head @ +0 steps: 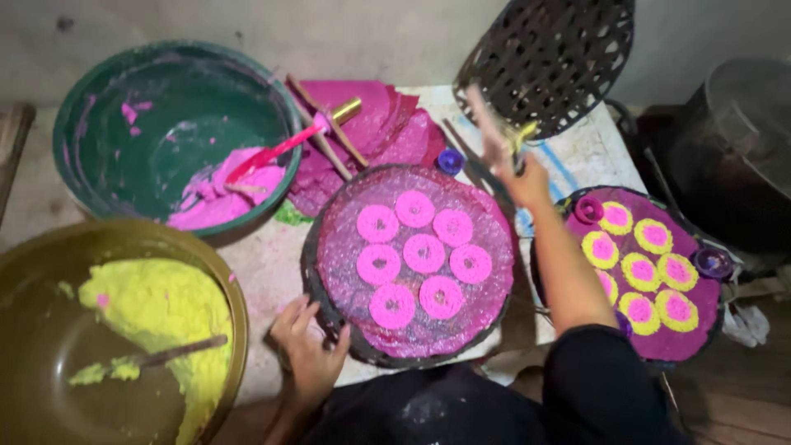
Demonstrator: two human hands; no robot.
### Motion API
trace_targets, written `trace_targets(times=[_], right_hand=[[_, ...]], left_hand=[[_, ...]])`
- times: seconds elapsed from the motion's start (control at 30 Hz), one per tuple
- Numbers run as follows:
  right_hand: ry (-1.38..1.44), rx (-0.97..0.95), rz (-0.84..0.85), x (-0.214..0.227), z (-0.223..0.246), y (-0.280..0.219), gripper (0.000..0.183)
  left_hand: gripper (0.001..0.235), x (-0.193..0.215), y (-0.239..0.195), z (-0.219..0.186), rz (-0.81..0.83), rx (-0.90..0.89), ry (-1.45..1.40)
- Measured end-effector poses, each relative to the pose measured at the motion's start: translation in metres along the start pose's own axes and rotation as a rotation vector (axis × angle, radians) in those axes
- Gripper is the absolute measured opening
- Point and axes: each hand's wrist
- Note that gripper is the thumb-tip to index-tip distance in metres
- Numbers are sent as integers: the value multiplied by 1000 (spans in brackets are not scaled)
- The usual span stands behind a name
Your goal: The person uses a wooden rolling pin and circular metal cutters to shape pink and yellow dough into ring-shaped pieces. They repeatedly scoop pink dough, roll it flat, cut out circles, and place them on a purple mat, then repeat with yellow dough to create layered decorative items.
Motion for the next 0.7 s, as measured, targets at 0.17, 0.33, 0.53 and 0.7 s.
trace_targets(times=[0.17,0.33,0.53,0.7], right_hand=[[701,532,142,86,63,-32,46],[660,183,996,108,111,-112,52],[688,-221,1508,105,134,-149,55],[104,2,1144,120,141,-169,71]], left_hand=[[68,-36,81,-22,-26,73,-420],[67,-72,158,-7,69,359,-1805],[29,-109,145,-1,-211,703,-2062],[40,-129,116,0,-401,918,-2095]])
Point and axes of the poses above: each hand's wrist, its own y-axis towards the middle knuckle, its own x-axis out of the back of the hand, z = x × y, and after that the axes turned 9 degrees about -y, right-handed
